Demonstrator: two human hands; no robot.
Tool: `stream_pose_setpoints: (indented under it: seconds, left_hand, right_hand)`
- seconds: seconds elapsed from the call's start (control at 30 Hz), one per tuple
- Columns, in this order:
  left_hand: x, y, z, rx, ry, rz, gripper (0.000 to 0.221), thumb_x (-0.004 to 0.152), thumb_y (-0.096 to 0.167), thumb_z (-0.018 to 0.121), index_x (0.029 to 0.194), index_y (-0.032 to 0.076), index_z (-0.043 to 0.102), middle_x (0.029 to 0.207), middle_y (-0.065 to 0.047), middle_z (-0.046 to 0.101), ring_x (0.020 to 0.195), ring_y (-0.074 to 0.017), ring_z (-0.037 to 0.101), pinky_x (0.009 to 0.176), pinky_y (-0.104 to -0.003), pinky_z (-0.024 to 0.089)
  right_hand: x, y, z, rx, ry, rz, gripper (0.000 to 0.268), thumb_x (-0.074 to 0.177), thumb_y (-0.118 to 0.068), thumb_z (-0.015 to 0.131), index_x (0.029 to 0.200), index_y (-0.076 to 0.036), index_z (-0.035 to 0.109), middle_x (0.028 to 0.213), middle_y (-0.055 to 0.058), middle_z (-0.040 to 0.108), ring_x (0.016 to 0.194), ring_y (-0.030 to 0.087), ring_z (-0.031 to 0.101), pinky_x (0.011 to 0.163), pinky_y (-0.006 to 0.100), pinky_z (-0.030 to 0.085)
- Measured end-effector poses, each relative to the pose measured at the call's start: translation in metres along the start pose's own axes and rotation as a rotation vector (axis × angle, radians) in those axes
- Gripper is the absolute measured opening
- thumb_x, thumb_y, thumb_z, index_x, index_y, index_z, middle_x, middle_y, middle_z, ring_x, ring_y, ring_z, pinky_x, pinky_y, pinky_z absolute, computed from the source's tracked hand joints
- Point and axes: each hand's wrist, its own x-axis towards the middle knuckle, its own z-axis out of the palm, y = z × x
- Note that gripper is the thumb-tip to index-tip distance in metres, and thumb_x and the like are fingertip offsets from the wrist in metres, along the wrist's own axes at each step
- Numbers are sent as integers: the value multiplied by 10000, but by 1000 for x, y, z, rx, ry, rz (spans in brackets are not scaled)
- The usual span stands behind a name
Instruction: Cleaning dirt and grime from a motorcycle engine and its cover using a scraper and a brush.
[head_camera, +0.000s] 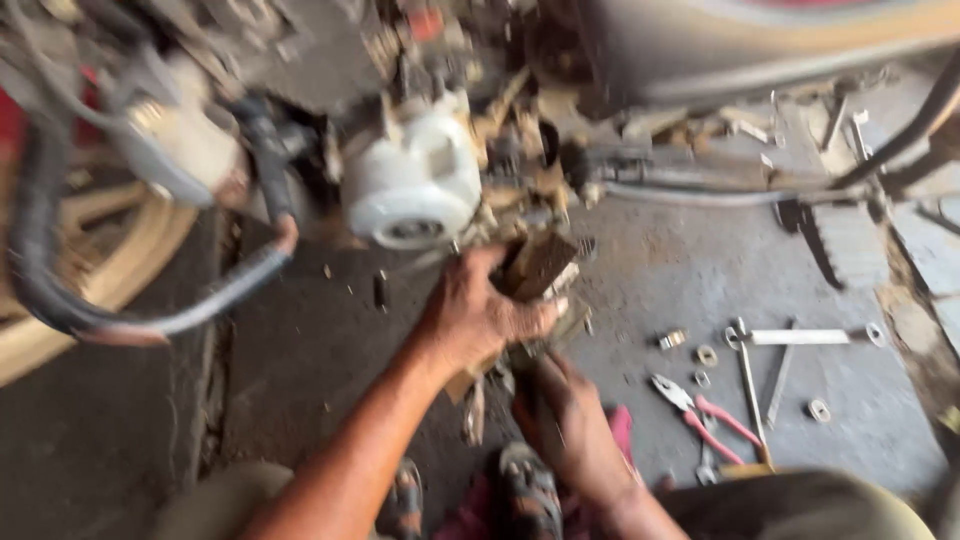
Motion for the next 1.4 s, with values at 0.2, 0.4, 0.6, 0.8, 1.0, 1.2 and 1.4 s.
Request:
stream_pose_setpoints:
  seconds: [0.2, 0.4, 0.6, 0.8, 1.0, 1.2, 1.4]
  left_hand:
    - [-1, -4, 0, 14, -11, 11, 792, 645, 713, 743, 1119, 80, 732, 986, -114, 778, 895, -232, 764, 816, -411, 648]
    - [-3, -28, 3, -7, 6, 167, 867, 718, 760, 722, 1226, 58, 712, 1105, -135, 745, 1072, -252, 722, 946, -439, 598]
    - [-1, -20, -5, 98, 53, 147, 922, 688, 833, 709, 1184, 57, 750, 1050, -109, 779, 1005, -246, 746, 911, -446, 604]
    - [-4, 3, -6, -52, 18, 54, 917, 620, 802, 744, 1149, 54, 729, 994, -113, 770, 933, -236, 730, 860, -451, 613]
    - [-9, -11, -6, -1, -9, 38, 825, 686, 789, 700, 1058, 55, 750, 979, -71, 763, 949, -228, 749, 879, -400, 627]
    - [-9, -2, -6, 122, -32, 89, 733, 756, 700, 683, 1123, 67, 735, 980, -52, 753, 923, -198, 754, 800, -372, 629]
    - [-19, -2, -4, -50, -61, 77, 735, 728, 519, 789, 1257, 23, 670, 1091, -67, 734, 1018, -174, 737, 908, -334, 653]
  right_hand:
    - [4, -5, 3, -54, -46, 48, 300, 797, 40, 641, 1092, -16, 632, 912, 194, 609, 782, 416, 623, 660, 421, 520]
    - [14, 3, -1, 54, -48, 148, 233, 825, 18, 660, 1055, -15, 670, 875, 176, 666, 762, 348, 675, 660, 394, 551]
    - [-2, 2, -8, -7, -50, -8, 322, 794, 30, 646, 1116, 13, 637, 891, 195, 640, 779, 393, 650, 666, 410, 526]
    - [-14, 36, 20, 546, 30, 223, 272, 877, -42, 638, 1141, -38, 574, 1118, 99, 653, 884, 199, 661, 742, 317, 550]
    - [-23, 20, 8, 464, 54, 530, 221, 897, -129, 702, 1067, 10, 730, 902, 85, 751, 809, 98, 656, 715, 254, 533]
    - [6, 4, 1, 396, 134, 296, 260, 902, -155, 744, 1085, 30, 750, 832, 60, 672, 779, 119, 580, 670, 259, 483]
    - [-27, 9, -8, 531, 144, 442, 237, 850, -165, 793, 1016, 1, 757, 821, 26, 741, 738, 76, 670, 640, 219, 535]
